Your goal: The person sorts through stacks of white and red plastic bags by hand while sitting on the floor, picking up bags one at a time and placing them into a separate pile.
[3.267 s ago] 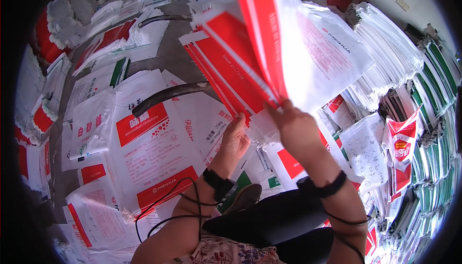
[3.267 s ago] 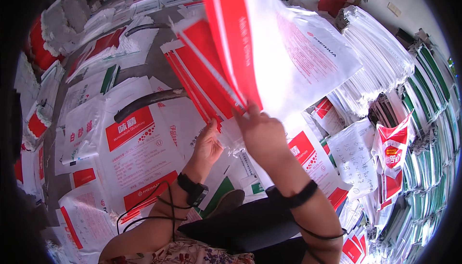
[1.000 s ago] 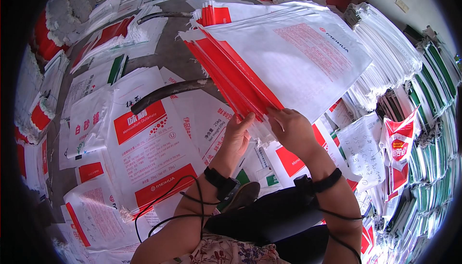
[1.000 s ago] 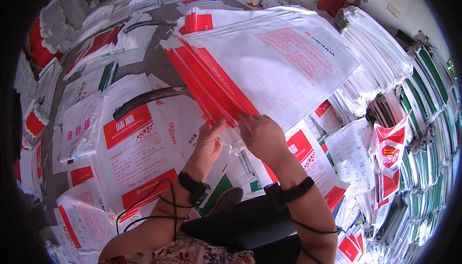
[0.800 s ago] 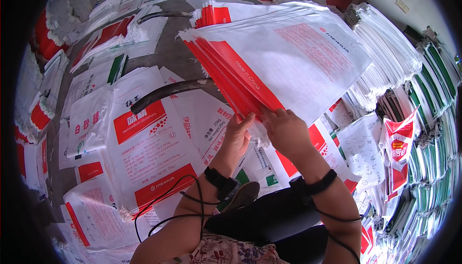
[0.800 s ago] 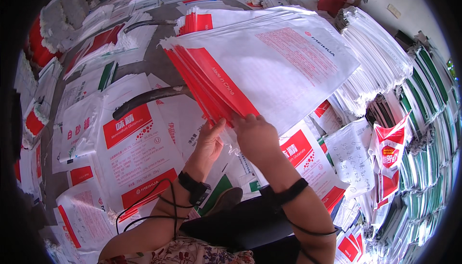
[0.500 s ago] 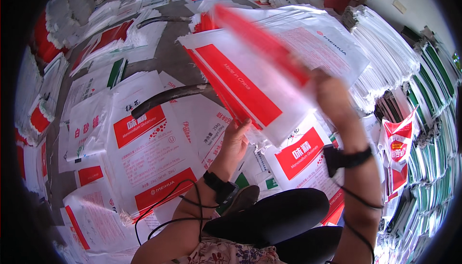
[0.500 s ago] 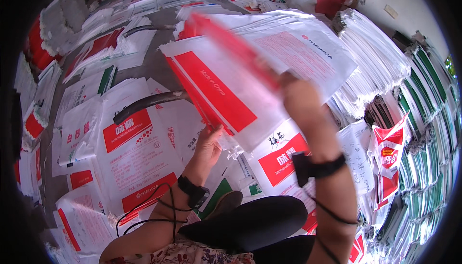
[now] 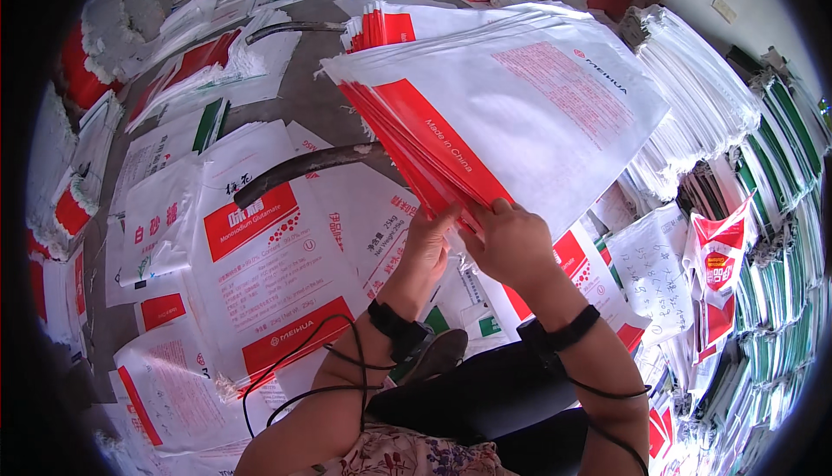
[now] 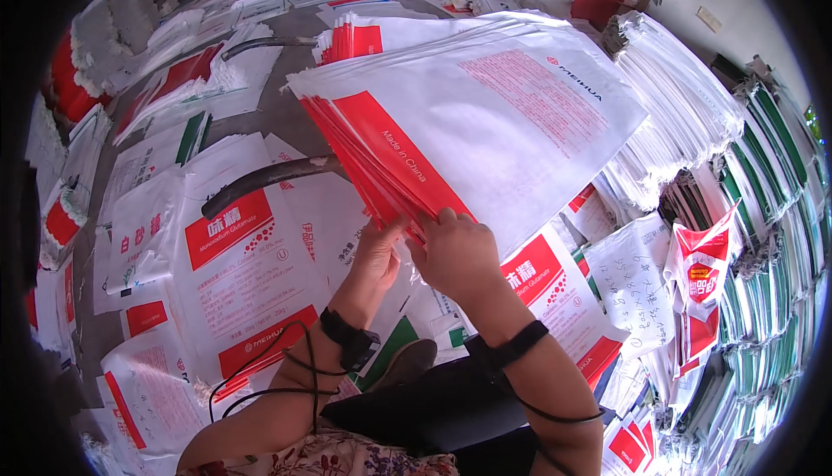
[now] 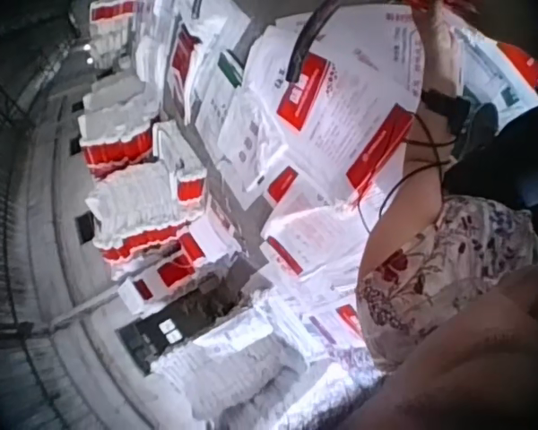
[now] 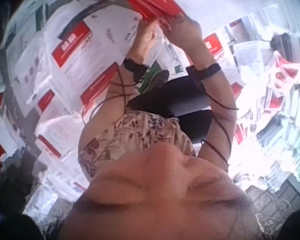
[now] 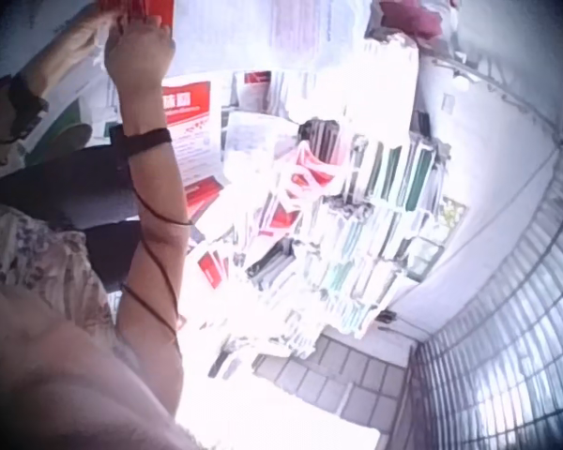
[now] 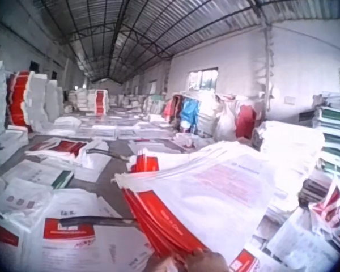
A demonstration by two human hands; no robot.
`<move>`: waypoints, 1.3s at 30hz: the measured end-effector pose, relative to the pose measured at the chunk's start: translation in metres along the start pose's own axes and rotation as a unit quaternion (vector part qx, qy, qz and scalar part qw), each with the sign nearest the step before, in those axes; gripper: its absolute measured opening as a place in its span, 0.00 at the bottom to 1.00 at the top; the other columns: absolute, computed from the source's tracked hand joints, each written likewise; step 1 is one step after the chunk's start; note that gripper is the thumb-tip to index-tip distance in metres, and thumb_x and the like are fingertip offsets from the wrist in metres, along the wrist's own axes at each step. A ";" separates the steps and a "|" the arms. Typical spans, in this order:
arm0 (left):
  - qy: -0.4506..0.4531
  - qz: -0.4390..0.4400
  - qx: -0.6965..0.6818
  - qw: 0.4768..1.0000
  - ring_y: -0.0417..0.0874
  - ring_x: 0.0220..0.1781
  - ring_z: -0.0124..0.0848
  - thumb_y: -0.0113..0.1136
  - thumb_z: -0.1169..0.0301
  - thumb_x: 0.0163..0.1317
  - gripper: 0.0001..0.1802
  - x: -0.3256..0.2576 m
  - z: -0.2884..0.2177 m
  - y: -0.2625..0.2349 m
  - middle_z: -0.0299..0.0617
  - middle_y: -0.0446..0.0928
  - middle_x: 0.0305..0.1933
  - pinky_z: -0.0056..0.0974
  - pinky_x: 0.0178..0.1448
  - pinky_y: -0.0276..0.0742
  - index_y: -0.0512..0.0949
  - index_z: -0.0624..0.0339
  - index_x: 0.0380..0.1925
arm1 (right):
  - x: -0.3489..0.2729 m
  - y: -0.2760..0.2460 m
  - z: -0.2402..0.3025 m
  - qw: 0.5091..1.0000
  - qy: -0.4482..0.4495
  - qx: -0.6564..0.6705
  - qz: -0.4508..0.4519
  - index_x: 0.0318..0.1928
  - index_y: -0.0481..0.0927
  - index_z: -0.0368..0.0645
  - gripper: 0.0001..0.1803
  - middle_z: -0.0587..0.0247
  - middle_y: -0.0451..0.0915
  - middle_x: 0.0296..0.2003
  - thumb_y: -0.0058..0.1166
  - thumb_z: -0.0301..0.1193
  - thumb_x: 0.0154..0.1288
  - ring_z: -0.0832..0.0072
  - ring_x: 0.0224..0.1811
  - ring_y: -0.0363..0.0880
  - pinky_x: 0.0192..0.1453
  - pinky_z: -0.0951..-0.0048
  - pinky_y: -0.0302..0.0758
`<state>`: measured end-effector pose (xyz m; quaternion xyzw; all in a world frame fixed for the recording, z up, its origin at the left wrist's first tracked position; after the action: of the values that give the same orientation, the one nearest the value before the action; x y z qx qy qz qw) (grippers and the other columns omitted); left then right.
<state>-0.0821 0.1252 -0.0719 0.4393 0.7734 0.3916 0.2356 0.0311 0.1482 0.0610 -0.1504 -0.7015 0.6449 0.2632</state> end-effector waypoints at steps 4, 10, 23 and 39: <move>-0.005 0.004 -0.017 1.000 0.77 0.60 0.30 0.70 0.72 0.62 0.25 -0.002 -0.001 -0.008 0.37 0.80 0.55 0.40 0.67 0.70 0.75 0.59 0.59 | 0.008 0.016 -0.010 0.999 0.006 0.035 -0.009 0.56 0.81 0.50 0.19 0.59 0.82 0.36 0.54 0.29 0.66 0.59 0.38 0.84 0.42 0.58 0.83; -0.037 0.045 -0.090 0.994 0.79 0.58 0.29 0.68 0.72 0.63 0.23 -0.006 -0.002 0.006 0.37 0.80 0.55 0.38 0.66 0.72 0.75 0.58 0.58 | 0.032 -0.050 -0.116 0.990 -0.030 -0.058 -0.126 0.66 0.75 0.55 0.31 0.50 0.83 0.36 0.50 0.21 0.61 0.55 0.38 0.84 0.40 0.55 0.80; -0.014 0.016 0.005 1.000 0.79 0.58 0.30 0.69 0.74 0.62 0.23 0.006 0.002 -0.003 0.37 0.81 0.55 0.37 0.65 0.71 0.76 0.58 0.57 | -0.009 -0.012 -0.008 0.997 -0.033 -0.044 -0.046 0.57 0.78 0.42 0.22 0.49 0.77 0.56 0.56 0.29 0.61 0.64 0.37 0.86 0.37 0.63 0.83; -0.089 0.027 -0.130 0.987 0.79 0.59 0.28 0.69 0.65 0.65 0.25 -0.009 -0.003 -0.013 0.33 0.80 0.55 0.38 0.66 0.74 0.73 0.54 0.60 | 0.025 -0.117 -0.068 0.958 0.049 0.068 -0.273 0.69 0.73 0.61 0.39 0.49 0.84 0.39 0.50 0.14 0.58 0.51 0.36 0.85 0.43 0.53 0.81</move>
<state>-0.0861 0.1122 -0.0807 0.4583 0.6797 0.4548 0.3479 0.0641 0.2034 0.1829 0.0339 -0.6568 0.5863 0.4729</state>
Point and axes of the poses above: each hand's wrist, its own x-axis towards the middle knuckle, its own y-axis out of the palm, z = x × y, the point moved 4 cm from there along x, towards the middle knuckle
